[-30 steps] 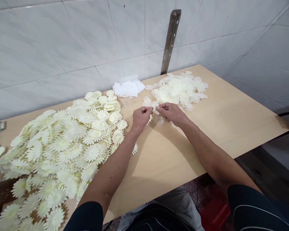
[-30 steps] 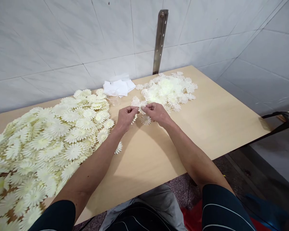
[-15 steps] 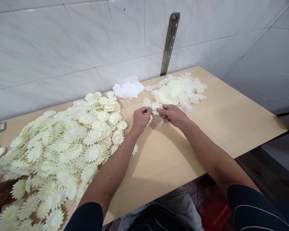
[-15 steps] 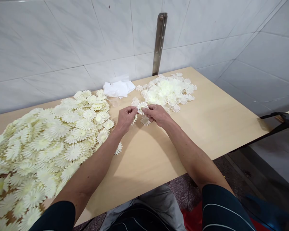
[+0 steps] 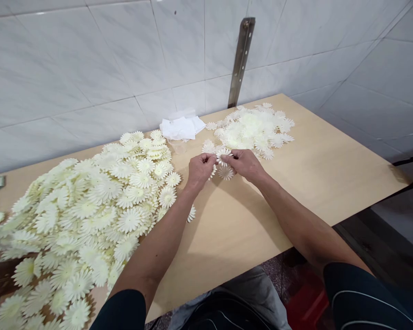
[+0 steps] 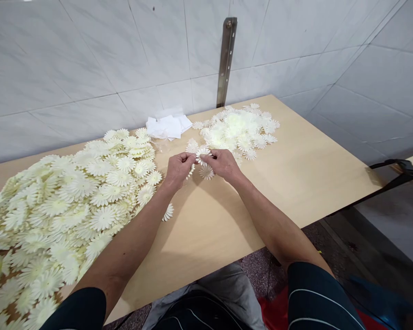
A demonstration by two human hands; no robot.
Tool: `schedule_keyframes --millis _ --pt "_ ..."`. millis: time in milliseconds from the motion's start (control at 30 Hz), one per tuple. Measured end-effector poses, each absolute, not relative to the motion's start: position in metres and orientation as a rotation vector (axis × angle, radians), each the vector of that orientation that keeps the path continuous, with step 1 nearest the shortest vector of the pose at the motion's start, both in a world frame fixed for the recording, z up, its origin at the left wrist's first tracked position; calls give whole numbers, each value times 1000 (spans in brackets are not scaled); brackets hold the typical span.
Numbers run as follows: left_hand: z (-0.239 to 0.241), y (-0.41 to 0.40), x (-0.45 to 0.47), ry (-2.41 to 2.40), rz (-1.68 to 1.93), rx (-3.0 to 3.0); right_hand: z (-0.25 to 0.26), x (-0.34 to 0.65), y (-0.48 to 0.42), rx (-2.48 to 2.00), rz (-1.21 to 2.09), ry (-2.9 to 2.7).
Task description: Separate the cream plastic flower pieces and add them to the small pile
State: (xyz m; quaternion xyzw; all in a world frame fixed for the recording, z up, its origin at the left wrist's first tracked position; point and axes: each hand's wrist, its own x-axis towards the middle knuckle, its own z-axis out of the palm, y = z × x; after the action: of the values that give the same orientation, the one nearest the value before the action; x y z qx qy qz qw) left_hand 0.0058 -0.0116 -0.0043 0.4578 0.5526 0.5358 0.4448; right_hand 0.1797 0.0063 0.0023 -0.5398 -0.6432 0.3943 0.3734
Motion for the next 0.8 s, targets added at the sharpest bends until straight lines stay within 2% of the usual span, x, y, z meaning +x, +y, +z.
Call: schedule_keyframes --millis 400,800 --pt "0 -10 3 1319 1316 979 14 177 1 -1422 906 -1636" --pt "1 -11 2 1206 1218 949 12 172 1 -1393 1070 -1518"
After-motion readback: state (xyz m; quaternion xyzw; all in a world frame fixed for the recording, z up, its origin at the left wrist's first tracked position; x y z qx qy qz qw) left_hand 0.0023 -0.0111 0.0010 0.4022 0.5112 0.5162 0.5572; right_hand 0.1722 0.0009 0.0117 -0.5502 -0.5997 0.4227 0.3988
